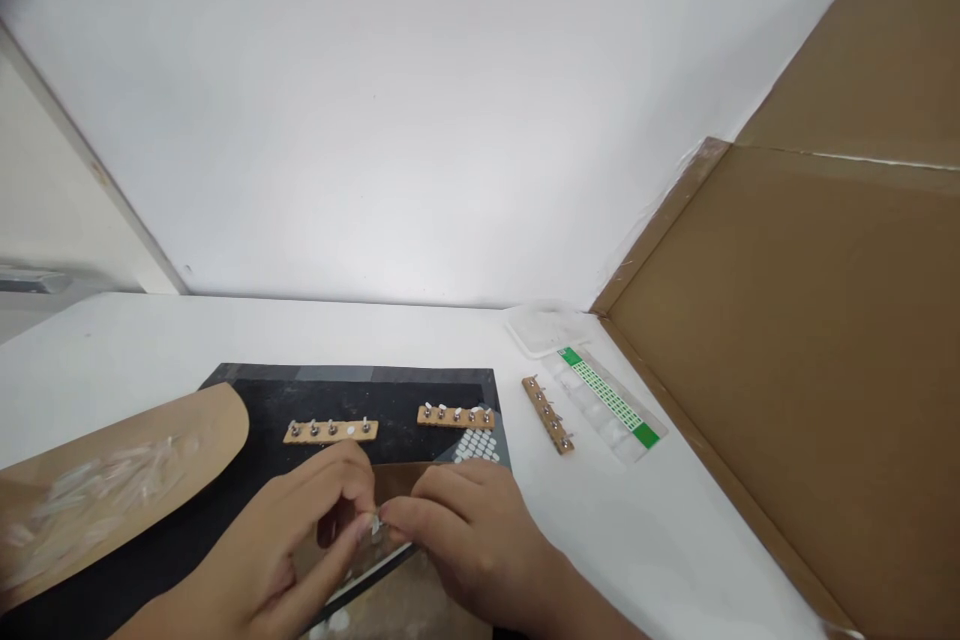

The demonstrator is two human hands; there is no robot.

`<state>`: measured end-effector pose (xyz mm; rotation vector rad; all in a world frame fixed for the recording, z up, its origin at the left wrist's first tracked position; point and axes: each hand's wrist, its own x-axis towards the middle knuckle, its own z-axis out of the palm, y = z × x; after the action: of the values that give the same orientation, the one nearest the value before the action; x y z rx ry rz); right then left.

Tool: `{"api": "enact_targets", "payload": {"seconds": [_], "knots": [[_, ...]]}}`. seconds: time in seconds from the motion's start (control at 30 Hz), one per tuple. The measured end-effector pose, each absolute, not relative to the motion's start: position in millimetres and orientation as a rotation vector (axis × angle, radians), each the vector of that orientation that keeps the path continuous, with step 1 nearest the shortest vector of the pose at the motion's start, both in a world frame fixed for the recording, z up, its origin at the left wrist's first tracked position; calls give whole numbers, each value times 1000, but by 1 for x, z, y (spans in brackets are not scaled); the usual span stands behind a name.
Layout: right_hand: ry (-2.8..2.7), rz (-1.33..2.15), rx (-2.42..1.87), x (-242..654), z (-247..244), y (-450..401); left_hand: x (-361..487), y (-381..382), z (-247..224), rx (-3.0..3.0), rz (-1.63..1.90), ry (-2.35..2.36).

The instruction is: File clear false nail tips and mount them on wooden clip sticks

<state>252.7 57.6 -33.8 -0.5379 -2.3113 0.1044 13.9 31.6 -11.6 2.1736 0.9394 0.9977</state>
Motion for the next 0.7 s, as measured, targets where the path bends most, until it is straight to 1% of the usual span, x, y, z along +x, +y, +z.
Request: {"api": "enact_targets", "payload": {"seconds": [0.23,0.43,0.6,0.7], "knots": [[-2331,88,-547,250,-34,58,13,31,-20,2316,1060,950],[-2332,103,-526,249,-35,59,15,31,-27,2366,1199,939],[-2396,102,-475,246,-34,54,10,35,-33,2336,1278,1056],[-2379,93,-517,248,-32,54,8,37,-34,2307,1322,1087]]}}
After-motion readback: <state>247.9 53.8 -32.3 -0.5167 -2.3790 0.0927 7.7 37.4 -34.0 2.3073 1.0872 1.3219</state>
